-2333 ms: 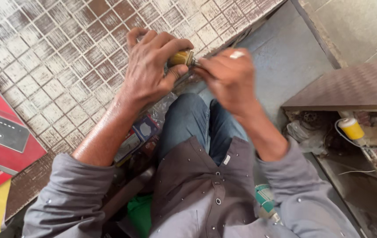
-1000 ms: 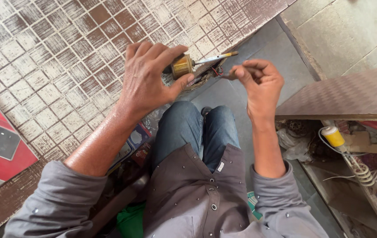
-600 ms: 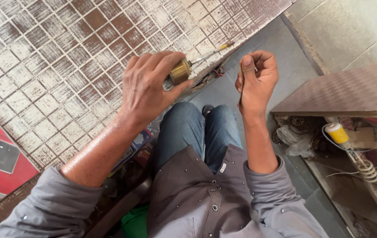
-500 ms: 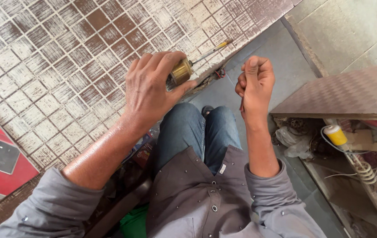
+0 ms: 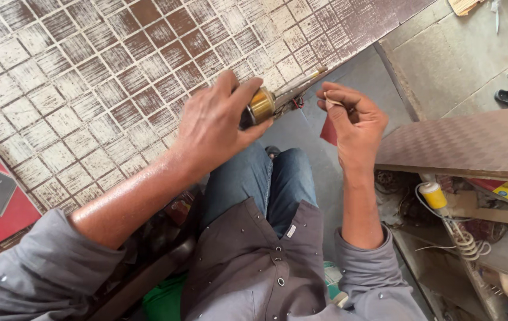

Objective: The person tears a piece of sandpaper and uses it to sand a cylindrical metal part on a workbench. They repeatedly rub the sandpaper along the shaft and body of the part while holding it with the other hand.

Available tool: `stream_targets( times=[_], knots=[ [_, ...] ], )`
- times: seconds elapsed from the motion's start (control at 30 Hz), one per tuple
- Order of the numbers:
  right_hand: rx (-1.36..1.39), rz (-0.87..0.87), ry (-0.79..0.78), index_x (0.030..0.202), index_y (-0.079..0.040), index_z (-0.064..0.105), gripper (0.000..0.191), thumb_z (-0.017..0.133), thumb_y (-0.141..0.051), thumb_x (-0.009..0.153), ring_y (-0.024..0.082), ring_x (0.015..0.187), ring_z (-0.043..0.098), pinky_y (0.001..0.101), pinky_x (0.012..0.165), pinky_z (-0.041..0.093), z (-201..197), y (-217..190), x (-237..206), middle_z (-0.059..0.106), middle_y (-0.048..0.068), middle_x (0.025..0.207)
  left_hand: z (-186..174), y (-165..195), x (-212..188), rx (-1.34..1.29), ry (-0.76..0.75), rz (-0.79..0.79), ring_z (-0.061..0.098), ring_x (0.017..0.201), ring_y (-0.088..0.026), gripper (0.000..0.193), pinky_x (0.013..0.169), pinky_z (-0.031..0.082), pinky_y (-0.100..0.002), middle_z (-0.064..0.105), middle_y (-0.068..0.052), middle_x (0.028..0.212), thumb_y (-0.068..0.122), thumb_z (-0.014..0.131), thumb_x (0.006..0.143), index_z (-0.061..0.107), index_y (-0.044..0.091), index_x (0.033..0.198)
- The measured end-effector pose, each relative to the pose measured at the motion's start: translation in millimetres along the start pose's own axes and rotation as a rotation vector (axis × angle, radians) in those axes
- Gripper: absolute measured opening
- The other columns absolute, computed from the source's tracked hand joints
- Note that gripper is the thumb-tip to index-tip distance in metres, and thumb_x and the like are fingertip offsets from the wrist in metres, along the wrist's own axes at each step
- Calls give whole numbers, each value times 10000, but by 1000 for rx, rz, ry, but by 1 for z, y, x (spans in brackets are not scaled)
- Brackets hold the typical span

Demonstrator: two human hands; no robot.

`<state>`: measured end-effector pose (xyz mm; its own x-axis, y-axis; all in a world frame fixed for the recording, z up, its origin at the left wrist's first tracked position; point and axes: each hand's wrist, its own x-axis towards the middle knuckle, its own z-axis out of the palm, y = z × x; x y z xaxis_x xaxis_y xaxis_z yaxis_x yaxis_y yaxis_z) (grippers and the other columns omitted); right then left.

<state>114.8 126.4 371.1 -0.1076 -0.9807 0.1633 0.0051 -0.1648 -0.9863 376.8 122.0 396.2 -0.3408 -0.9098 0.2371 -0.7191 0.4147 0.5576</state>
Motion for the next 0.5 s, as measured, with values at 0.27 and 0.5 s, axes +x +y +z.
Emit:
stream_targets(
  times=[0.27, 0.5],
  knots=[
    [-224, -79, 72, 1099, 2, 689, 199, 780, 48, 928, 108, 938, 727, 225, 848, 583, 10, -4, 19, 730, 54, 1030, -5, -1, 7, -18, -15, -41, 665, 743, -278, 602, 587, 582, -417, 542, -183, 1035, 403, 789, 924, 594, -77, 1231],
    [-676, -504, 131, 1079, 5, 766, 142, 843, 53, 970, 187, 1010, 744, 301, 909, 592, 40, 2, 28, 753, 97, 1088, -11, 3, 11, -29, -112, -60, 687, 670, -296, 518, 496, 571, -397, 585, -201, 949, 380, 726, 934, 550, -72, 1117]
  ],
)
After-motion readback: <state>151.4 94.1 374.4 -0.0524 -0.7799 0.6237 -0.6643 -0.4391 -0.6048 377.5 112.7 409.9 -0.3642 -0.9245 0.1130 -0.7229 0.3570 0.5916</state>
